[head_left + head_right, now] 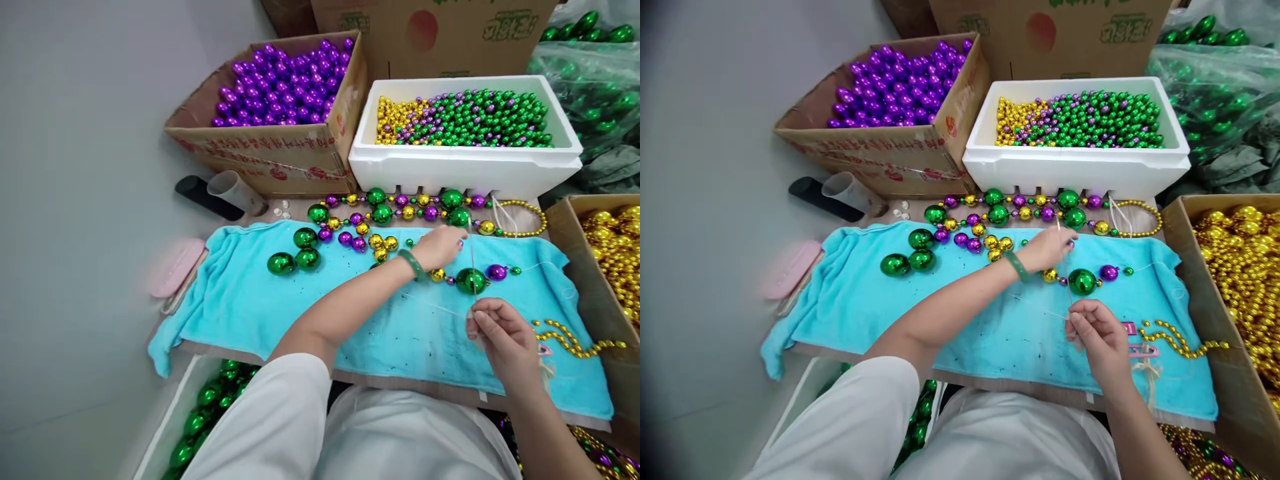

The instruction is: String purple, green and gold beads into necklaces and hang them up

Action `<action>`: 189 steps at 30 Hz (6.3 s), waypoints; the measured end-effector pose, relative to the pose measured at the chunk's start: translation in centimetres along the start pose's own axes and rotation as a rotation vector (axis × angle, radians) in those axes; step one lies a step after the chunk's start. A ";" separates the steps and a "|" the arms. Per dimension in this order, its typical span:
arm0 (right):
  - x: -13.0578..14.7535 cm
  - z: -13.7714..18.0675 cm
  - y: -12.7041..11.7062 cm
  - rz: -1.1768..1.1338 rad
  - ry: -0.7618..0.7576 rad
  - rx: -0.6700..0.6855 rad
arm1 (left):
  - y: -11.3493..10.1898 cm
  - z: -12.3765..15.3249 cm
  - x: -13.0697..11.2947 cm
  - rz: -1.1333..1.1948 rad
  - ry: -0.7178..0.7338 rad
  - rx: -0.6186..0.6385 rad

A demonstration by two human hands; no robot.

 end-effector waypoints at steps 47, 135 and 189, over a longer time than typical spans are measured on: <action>-0.4 -1.3 1.5 0.255 0.113 -0.085 | -7.2 10.9 2.1 1.209 -0.292 -0.747; -1.9 -2.3 2.8 0.424 0.036 0.016 | -5.1 14.2 0.6 1.082 -0.336 -0.399; -2.2 -3.5 2.5 0.331 0.050 -0.060 | -5.5 11.5 1.8 1.110 -0.326 -0.470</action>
Point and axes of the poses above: each hand's wrist, its own z-axis away from the middle knuckle, its own y-axis out of the palm, x = y × z, the point moved 8 cm from there along -z, towards the middle knuckle, and after that the axes turned 14 degrees about y, right-handed, at the moved point
